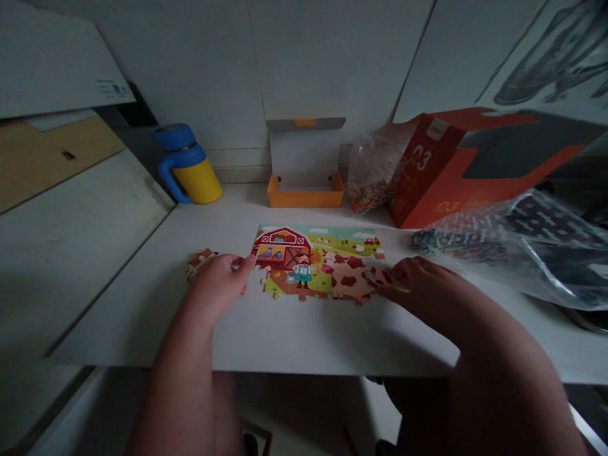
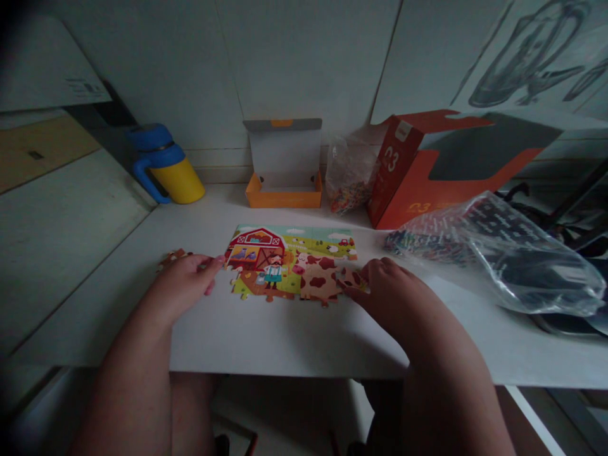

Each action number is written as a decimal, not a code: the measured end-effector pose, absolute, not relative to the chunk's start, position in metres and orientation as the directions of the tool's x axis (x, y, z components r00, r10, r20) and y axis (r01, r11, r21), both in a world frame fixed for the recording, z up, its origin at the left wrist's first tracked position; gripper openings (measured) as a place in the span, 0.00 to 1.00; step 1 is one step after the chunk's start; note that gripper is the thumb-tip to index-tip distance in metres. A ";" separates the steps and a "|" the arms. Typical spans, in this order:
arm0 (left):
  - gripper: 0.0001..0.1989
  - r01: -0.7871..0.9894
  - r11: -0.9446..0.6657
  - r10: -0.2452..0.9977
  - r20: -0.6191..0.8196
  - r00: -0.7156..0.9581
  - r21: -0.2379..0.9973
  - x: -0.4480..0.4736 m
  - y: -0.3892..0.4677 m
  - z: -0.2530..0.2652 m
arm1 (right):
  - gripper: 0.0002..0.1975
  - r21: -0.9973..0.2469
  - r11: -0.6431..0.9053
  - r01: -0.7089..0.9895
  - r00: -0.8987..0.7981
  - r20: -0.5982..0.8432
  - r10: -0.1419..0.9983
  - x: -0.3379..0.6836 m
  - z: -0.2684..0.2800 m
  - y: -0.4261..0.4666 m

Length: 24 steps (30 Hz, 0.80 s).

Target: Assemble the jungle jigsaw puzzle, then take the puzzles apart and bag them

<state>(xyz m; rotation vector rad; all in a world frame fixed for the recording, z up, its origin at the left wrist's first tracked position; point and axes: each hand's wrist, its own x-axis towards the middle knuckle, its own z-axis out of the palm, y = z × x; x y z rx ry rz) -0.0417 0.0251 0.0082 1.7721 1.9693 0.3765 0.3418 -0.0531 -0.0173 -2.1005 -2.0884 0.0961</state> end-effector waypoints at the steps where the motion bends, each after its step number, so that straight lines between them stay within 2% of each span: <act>1: 0.24 0.845 0.137 0.985 -0.164 -0.059 0.518 -0.042 0.025 0.007 | 0.22 -0.171 -0.010 0.985 0.022 0.073 0.997 0.342 -0.017 -0.053; 7: 0.23 0.714 0.141 0.987 -0.151 -0.050 0.685 -0.043 0.026 -0.006 | 0.23 -0.159 -0.048 0.986 0.055 0.035 0.998 0.341 -0.014 -0.050; 10: 0.19 0.677 0.062 0.997 -0.077 -0.009 0.733 -0.043 0.027 -0.013 | 0.22 -0.178 -0.088 0.980 0.093 0.020 0.995 0.341 -0.012 -0.049; 13: 0.16 0.729 -0.056 0.998 0.059 0.021 0.682 -0.043 0.027 -0.013 | 0.21 -0.213 -0.106 0.971 0.117 0.040 0.992 0.340 -0.011 -0.048; 16: 0.13 0.798 -0.104 0.991 0.127 0.035 0.593 -0.043 0.025 -0.010 | 0.16 -0.245 -0.052 0.968 0.071 0.070 0.995 0.339 -0.010 -0.046; 20: 0.10 0.774 -0.174 0.980 0.180 0.079 0.609 -0.040 0.025 -0.009 | 0.11 -0.284 0.044 0.958 -0.024 0.076 0.997 0.337 -0.008 -0.044; 24: 0.08 0.740 -0.257 0.964 0.222 0.148 0.622 -0.035 0.023 -0.004 | 0.11 -0.295 0.024 0.955 -0.014 0.034 0.999 0.337 -0.006 -0.044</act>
